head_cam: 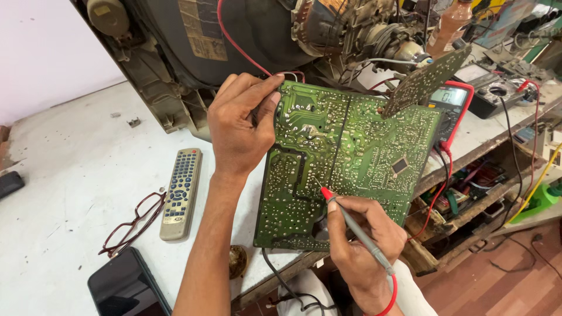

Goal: The person uses a multimeter probe to test points on a green circuit board, then switches to a soldering iron to reflow solder joints on the same board.

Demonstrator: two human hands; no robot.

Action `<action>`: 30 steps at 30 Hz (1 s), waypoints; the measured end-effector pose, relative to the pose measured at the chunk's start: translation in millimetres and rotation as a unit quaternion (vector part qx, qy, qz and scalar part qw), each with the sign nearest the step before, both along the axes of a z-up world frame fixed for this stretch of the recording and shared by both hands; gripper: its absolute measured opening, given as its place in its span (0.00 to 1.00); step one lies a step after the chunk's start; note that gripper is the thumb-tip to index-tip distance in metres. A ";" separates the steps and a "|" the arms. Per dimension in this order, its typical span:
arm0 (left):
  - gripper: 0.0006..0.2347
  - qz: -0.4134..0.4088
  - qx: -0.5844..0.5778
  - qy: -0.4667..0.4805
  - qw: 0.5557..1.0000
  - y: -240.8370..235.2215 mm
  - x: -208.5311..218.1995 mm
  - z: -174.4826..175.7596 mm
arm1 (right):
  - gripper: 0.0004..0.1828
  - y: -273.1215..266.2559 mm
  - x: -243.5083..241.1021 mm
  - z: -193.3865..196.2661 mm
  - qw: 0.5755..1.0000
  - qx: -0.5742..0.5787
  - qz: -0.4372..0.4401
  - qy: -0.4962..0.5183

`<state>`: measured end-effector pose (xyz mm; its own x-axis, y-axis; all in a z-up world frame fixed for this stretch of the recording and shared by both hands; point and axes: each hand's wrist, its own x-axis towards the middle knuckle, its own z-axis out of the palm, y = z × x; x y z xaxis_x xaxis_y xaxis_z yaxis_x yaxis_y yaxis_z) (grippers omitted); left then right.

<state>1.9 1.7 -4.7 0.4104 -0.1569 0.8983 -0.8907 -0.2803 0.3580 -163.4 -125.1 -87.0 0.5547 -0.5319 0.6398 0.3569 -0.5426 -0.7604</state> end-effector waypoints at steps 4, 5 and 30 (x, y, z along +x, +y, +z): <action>0.11 0.003 0.004 -0.015 1.000 0.5 0.0 0.5 | 0.04 0.7 -0.1 0.9 1.000 -0.003 -0.003 0.007; 0.11 0.002 0.003 -0.015 1.000 0.3 -0.4 0.6 | 0.04 0.5 -0.1 1.1 1.000 -0.005 -0.001 0.003; 0.11 0.013 0.000 0.005 1.000 -5.4 -6.1 9.5 | 0.03 -3.2 8.6 -5.9 0.997 0.075 0.003 0.002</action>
<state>-4.2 -3.7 4.9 0.4239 -0.1464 0.8938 -0.8792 -0.3033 0.3673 -154.8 -128.3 -92.9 0.5614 -0.6175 0.5509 0.3563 -0.4205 -0.8344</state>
